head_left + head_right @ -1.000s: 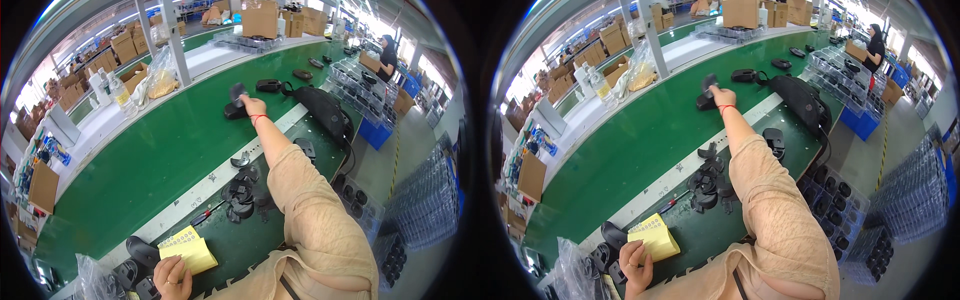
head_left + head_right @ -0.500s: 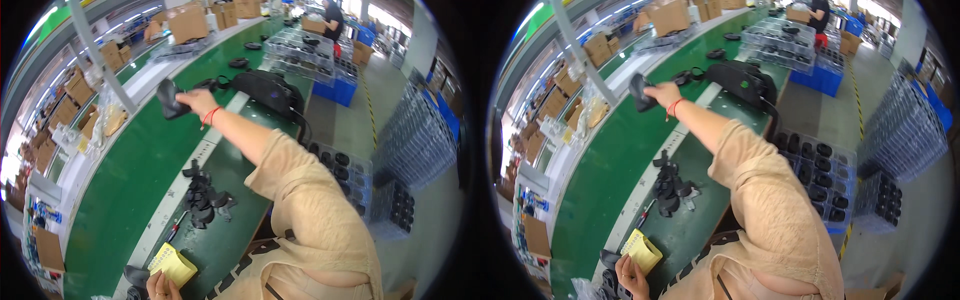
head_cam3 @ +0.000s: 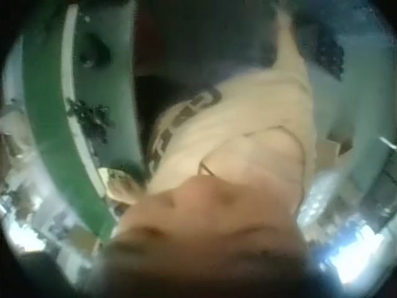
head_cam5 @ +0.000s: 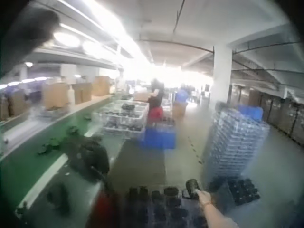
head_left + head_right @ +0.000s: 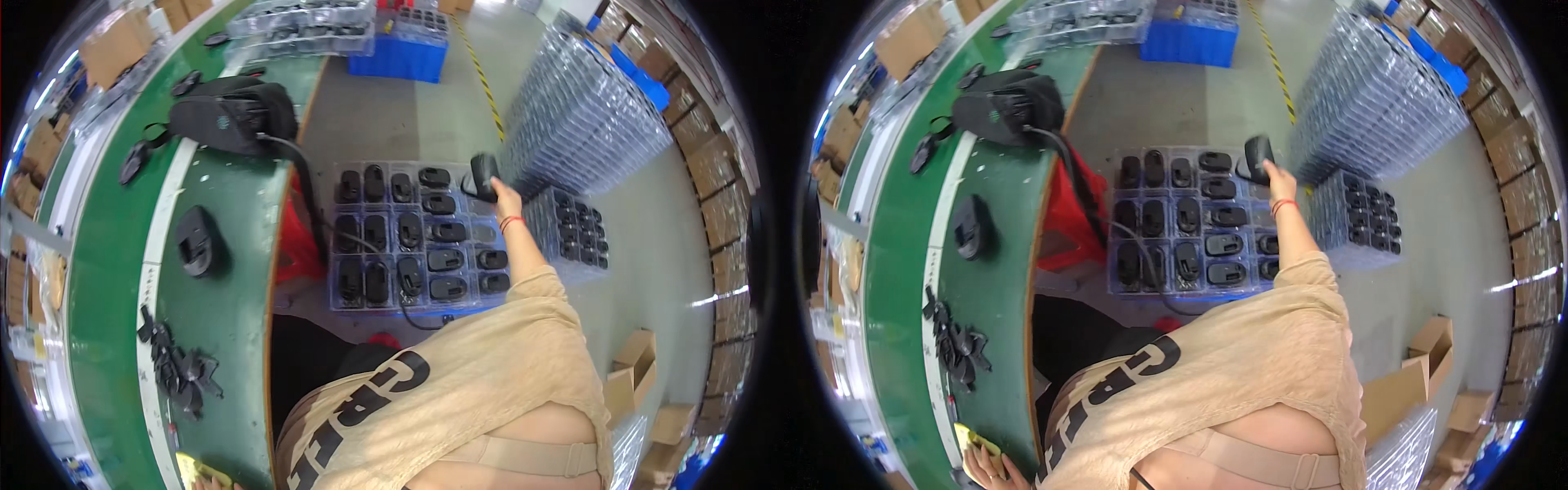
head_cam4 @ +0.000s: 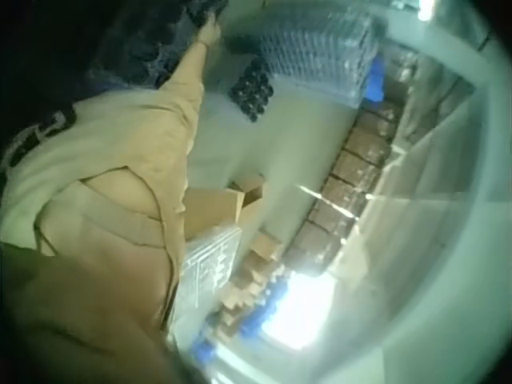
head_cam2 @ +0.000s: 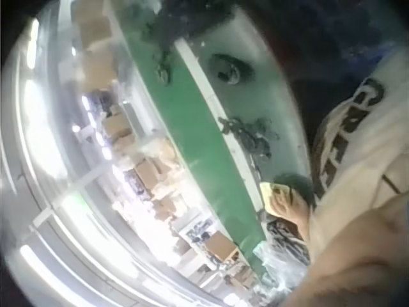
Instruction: The person assembles computer mice by peeling stickers from a sheet, applying them to the undersides of mice, and attaching plastic covers by hand.
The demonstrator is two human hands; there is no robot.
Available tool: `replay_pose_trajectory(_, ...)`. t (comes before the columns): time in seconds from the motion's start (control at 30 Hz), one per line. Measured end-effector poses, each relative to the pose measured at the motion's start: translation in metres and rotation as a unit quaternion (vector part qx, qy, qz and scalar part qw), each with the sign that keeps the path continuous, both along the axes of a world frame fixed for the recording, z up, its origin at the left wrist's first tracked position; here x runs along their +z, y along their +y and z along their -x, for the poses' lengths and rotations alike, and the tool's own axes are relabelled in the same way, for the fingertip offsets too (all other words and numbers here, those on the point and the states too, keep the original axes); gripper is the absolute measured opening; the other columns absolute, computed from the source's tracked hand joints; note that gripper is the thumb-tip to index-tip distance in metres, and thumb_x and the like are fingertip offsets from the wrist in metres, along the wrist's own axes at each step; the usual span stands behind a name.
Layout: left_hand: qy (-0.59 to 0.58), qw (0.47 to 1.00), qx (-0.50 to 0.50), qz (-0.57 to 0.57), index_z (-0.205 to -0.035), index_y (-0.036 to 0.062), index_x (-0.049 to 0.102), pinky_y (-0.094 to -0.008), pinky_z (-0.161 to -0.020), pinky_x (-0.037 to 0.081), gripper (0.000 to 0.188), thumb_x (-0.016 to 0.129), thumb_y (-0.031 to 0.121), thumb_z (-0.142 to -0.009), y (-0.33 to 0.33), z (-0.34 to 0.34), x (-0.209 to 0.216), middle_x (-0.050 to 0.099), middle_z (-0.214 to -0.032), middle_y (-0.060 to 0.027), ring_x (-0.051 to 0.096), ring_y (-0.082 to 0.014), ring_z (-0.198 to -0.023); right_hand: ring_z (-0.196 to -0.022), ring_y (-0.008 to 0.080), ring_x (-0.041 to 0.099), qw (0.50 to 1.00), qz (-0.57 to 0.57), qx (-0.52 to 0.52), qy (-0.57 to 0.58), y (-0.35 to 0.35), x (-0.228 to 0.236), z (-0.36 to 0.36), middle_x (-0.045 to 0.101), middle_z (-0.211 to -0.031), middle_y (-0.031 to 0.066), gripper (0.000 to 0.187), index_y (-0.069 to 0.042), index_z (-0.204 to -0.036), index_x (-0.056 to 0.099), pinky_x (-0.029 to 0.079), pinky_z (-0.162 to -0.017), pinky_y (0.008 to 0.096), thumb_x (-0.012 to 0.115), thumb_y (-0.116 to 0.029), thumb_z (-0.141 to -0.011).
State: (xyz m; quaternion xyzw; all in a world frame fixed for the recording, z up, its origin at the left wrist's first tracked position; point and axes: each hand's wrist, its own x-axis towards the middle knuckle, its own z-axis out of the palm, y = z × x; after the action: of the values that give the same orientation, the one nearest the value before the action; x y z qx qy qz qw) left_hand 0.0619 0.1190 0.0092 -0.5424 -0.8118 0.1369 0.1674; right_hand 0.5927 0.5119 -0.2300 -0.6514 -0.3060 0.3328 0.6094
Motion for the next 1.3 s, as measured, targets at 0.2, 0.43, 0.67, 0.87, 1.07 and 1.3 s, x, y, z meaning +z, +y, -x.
replay_pose_trajectory(0.2, 0.005, 0.987, -0.071, -0.145, -0.104, 0.0015, 0.054, -0.0408, -0.074, 0.044, 0.038, 0.063, 0.019, -0.071, 0.003, -0.02, -0.018, 0.051, -0.103, -0.0229, 0.052, -0.0342, -0.088, -0.064, 0.0149, 0.052, 0.962, 0.222, -0.125, -0.098, -0.057, -0.081, -0.037, 0.059, -0.072, 0.0074, 0.043, 0.003, -0.08, 0.063, 0.042, -0.057, 0.0306, 0.067, -0.036, -0.064)
replay_pose_trajectory(0.43, -0.038, 0.976, -0.18, -0.117, -0.103, -0.0025, 0.053, -0.0416, -0.084, 0.041, 0.041, 0.061, 0.022, -0.071, 0.015, -0.016, -0.02, 0.045, -0.116, -0.0228, 0.046, -0.0362, -0.103, -0.081, 0.0254, 0.055, 0.943, 0.261, -0.102, -0.182, -0.052, -0.121, -0.058, 0.058, -0.089, 0.0169, 0.056, 0.006, -0.094, 0.058, 0.042, -0.073, 0.0319, 0.07, -0.036, -0.059)
replay_pose_trajectory(0.67, -0.049, 0.958, -0.27, -0.089, -0.105, 0.0042, 0.054, -0.0532, -0.083, 0.036, 0.035, 0.044, 0.029, -0.081, -0.008, 0.014, -0.033, 0.049, -0.111, -0.0213, 0.045, -0.0426, -0.102, -0.083, 0.0365, 0.054, 0.866, 0.271, -0.164, -0.388, -0.041, -0.087, -0.032, 0.056, -0.088, 0.0208, 0.035, 0.001, -0.083, 0.05, 0.043, -0.072, 0.04, 0.06, -0.03, -0.07)
replay_pose_trajectory(0.87, -0.056, 0.971, -0.232, 0.005, -0.119, 0.0076, 0.041, -0.0499, -0.092, 0.029, 0.039, 0.033, 0.027, -0.086, -0.02, 0.025, -0.036, 0.039, -0.122, -0.0189, 0.033, -0.0377, -0.115, -0.086, 0.0339, 0.054, 0.764, 0.283, -0.038, -0.579, -0.019, -0.081, -0.029, 0.052, -0.096, 0.0199, 0.034, -0.003, -0.095, 0.049, 0.044, -0.074, 0.0401, 0.059, -0.026, -0.072)
replay_pose_trajectory(1.07, -0.056, 0.971, -0.225, -0.052, -0.119, 0.0065, 0.04, -0.0464, -0.092, 0.03, 0.039, 0.033, 0.026, -0.086, -0.01, 0.019, -0.038, 0.04, -0.121, -0.0177, 0.035, -0.0346, -0.114, -0.096, 0.0345, 0.051, 0.815, 0.348, 0.074, -0.457, 0.011, -0.121, -0.029, 0.049, -0.103, 0.0224, 0.022, -0.002, -0.092, 0.058, 0.043, -0.081, 0.039, 0.049, -0.009, -0.074)
replay_pose_trajectory(1.3, -0.067, 0.972, -0.197, -0.106, -0.12, 0.0053, 0.04, -0.0424, -0.092, 0.031, 0.039, 0.034, 0.024, -0.087, -0.005, 0.01, -0.04, 0.041, -0.12, -0.0164, 0.037, -0.0309, -0.113, -0.097, 0.0328, 0.05, 0.791, 0.396, 0.113, -0.452, -0.004, -0.127, -0.027, 0.052, -0.104, 0.0216, 0.034, -0.002, -0.097, 0.058, 0.04, -0.086, 0.0351, 0.055, -0.016, -0.066)
